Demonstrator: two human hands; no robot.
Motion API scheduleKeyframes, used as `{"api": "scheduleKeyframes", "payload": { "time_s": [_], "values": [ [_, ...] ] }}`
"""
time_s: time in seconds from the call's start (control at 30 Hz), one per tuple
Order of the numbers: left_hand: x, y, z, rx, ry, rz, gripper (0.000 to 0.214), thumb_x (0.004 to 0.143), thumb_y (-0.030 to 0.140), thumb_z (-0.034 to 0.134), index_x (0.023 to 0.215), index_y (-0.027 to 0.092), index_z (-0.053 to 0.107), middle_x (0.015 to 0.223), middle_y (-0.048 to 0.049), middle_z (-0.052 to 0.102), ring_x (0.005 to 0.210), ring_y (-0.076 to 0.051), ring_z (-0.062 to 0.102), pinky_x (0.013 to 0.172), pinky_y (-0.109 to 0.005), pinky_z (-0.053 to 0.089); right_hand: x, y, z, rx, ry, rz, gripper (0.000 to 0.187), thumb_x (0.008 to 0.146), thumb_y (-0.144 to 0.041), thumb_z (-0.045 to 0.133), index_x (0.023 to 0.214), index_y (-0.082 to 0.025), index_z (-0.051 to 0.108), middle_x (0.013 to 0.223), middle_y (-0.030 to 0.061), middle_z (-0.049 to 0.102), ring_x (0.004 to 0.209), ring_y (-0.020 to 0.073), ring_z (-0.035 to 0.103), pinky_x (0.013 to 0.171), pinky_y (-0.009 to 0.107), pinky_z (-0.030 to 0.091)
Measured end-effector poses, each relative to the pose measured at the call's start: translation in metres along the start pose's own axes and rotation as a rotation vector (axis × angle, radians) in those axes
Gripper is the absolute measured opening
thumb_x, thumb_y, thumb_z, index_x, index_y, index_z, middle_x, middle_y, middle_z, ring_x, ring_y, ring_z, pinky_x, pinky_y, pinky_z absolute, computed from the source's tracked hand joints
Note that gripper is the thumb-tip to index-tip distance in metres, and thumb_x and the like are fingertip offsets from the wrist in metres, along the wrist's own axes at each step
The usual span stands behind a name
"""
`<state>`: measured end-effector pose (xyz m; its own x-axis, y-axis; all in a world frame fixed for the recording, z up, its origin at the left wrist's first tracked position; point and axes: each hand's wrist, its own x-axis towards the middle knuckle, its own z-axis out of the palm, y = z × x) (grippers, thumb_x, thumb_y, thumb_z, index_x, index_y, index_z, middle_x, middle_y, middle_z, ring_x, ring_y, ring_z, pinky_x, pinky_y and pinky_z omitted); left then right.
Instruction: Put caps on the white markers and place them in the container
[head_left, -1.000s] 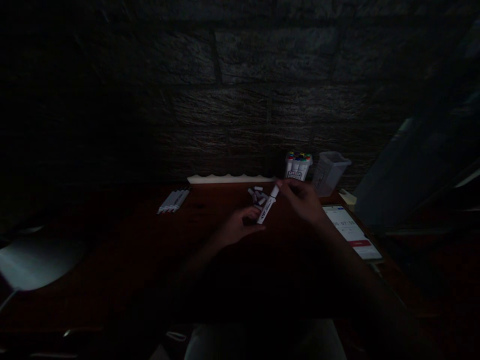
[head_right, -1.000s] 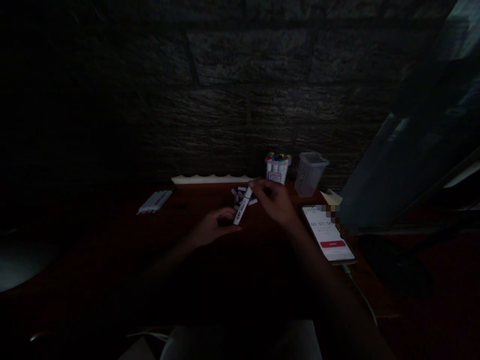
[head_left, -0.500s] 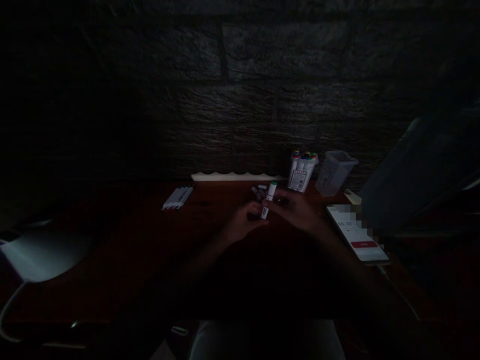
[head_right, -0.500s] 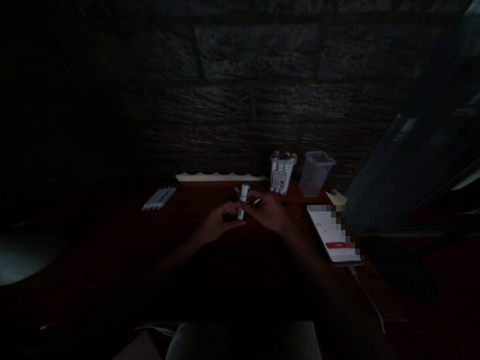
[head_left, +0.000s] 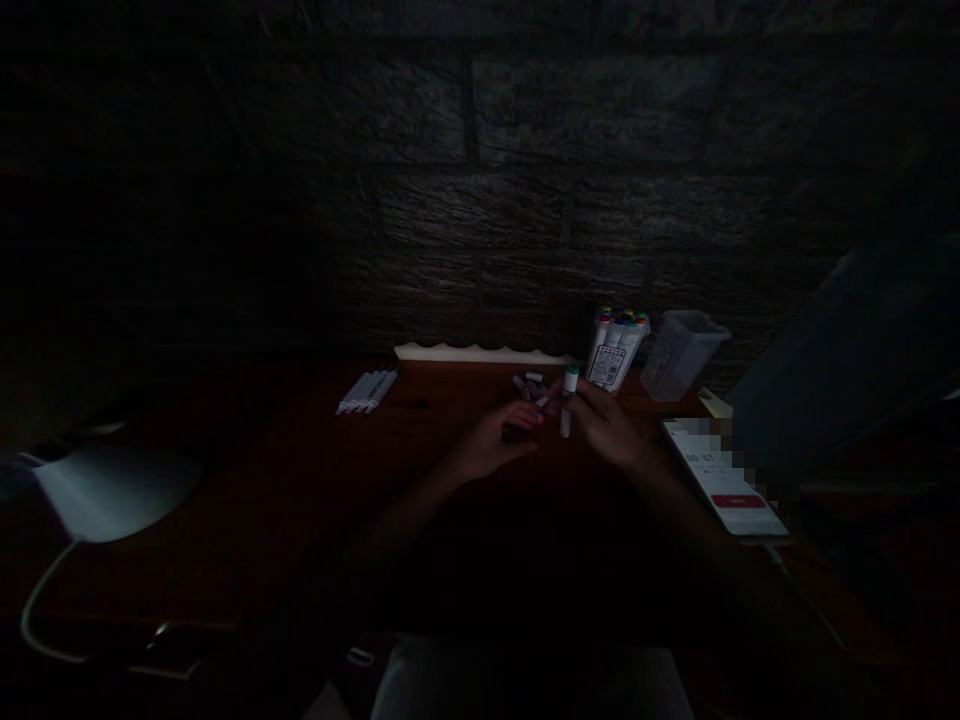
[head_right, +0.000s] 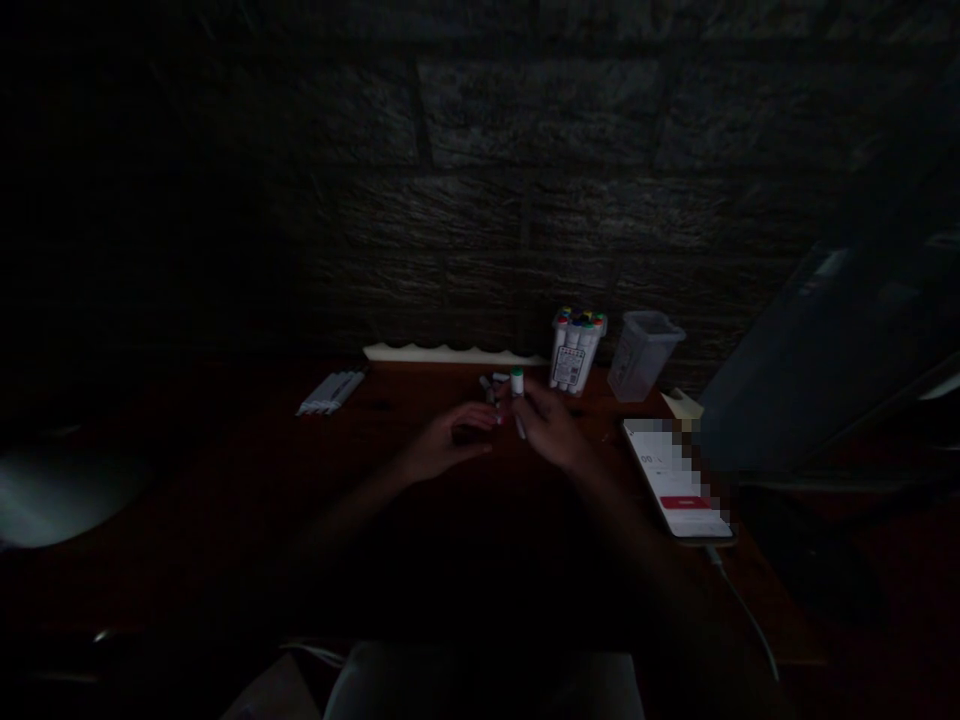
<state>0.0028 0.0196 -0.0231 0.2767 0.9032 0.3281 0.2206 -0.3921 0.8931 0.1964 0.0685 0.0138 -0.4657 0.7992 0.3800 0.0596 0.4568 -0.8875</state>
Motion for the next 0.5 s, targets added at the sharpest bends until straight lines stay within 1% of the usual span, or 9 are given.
{"api": "scheduleKeyframes", "payload": {
  "time_s": [0.07, 0.1, 0.13, 0.2, 0.27, 0.3, 0.4, 0.5],
  "values": [
    [0.000, -0.001, 0.000, 0.031, 0.023, -0.002, 0.043, 0.073, 0.019, 0.075, 0.112, 0.016, 0.059, 0.110, -0.0093, 0.067, 0.097, -0.019, 0.063, 0.092, -0.039, 0.048, 0.001, 0.003, 0.003, 0.125, 0.054, 0.070, 0.017, 0.083, -0.031, 0.050, 0.078, -0.021, 0.062, 0.070, -0.0009, 0.062, 0.067, 0.0148, 0.056, 0.063, 0.027, 0.044],
    [0.001, -0.002, -0.001, 0.043, 0.034, -0.003, 0.043, 0.074, 0.019, 0.075, 0.113, 0.016, 0.058, 0.109, -0.0092, 0.067, 0.095, -0.019, 0.063, 0.091, -0.039, 0.049, 0.003, 0.003, 0.005, 0.202, 0.070, 0.090, 0.019, 0.083, -0.035, 0.052, 0.072, -0.021, 0.060, 0.065, -0.0014, 0.058, 0.064, 0.0140, 0.053, 0.060, 0.026, 0.043],
    [0.001, -0.002, -0.001, 0.056, 0.044, -0.002, 0.043, 0.074, 0.019, 0.075, 0.114, 0.016, 0.058, 0.109, -0.0090, 0.067, 0.094, -0.018, 0.063, 0.090, -0.038, 0.049, 0.004, 0.004, 0.008, 0.287, 0.077, 0.105, 0.025, 0.082, -0.041, 0.053, 0.067, -0.021, 0.057, 0.061, -0.0019, 0.054, 0.060, 0.0131, 0.050, 0.056, 0.025, 0.041],
    [0.001, -0.002, 0.000, 0.088, 0.056, 0.010, 0.042, 0.075, 0.020, 0.074, 0.114, 0.017, 0.058, 0.109, -0.0083, 0.068, 0.093, -0.018, 0.063, 0.089, -0.037, 0.049, 0.006, 0.002, 0.012, 0.470, 0.091, 0.140, 0.042, 0.080, -0.059, 0.054, 0.062, -0.021, 0.051, 0.054, -0.0029, 0.046, 0.051, 0.0115, 0.043, 0.048, 0.025, 0.037],
    [0.000, -0.001, 0.000, 0.124, 0.059, 0.014, 0.041, 0.076, 0.020, 0.073, 0.114, 0.018, 0.058, 0.108, -0.0073, 0.068, 0.094, -0.018, 0.063, 0.089, -0.036, 0.049, 0.007, -0.004, 0.013, 0.627, 0.118, 0.192, 0.058, 0.074, -0.077, 0.048, 0.058, -0.022, 0.046, 0.049, -0.0043, 0.037, 0.043, 0.0096, 0.034, 0.041, 0.024, 0.031],
    [0.000, 0.000, 0.001, 0.136, 0.060, 0.012, 0.041, 0.077, 0.021, 0.072, 0.115, 0.018, 0.058, 0.108, -0.0070, 0.068, 0.094, -0.018, 0.063, 0.089, -0.036, 0.049, 0.007, -0.007, 0.012, 0.682, 0.125, 0.221, 0.063, 0.070, -0.083, 0.044, 0.055, -0.022, 0.043, 0.046, -0.0051, 0.033, 0.040, 0.0086, 0.030, 0.038, 0.024, 0.028],
    [0.000, 0.001, 0.002, 0.152, 0.067, 0.003, 0.040, 0.078, 0.021, 0.071, 0.115, 0.018, 0.058, 0.107, -0.0071, 0.069, 0.094, -0.018, 0.063, 0.088, -0.036, 0.049, 0.006, -0.014, 0.008, 0.758, 0.105, 0.293, 0.070, 0.065, -0.090, 0.039, 0.046, -0.023, 0.030, 0.042, -0.0072, 0.021, 0.035, 0.0063, 0.022, 0.034, 0.022, 0.020],
    [0.000, 0.001, 0.002, 0.171, 0.056, 0.010, 0.038, 0.079, 0.021, 0.070, 0.115, 0.017, 0.058, 0.109, -0.0076, 0.068, 0.096, -0.018, 0.063, 0.089, -0.036, 0.049, 0.005, -0.015, 0.004, 0.777, 0.117, 0.344, 0.069, 0.068, -0.085, 0.042, 0.043, -0.023, 0.027, 0.038, -0.0075, 0.019, 0.033, 0.0056, 0.019, 0.033, 0.022, 0.016]
  ]
}}
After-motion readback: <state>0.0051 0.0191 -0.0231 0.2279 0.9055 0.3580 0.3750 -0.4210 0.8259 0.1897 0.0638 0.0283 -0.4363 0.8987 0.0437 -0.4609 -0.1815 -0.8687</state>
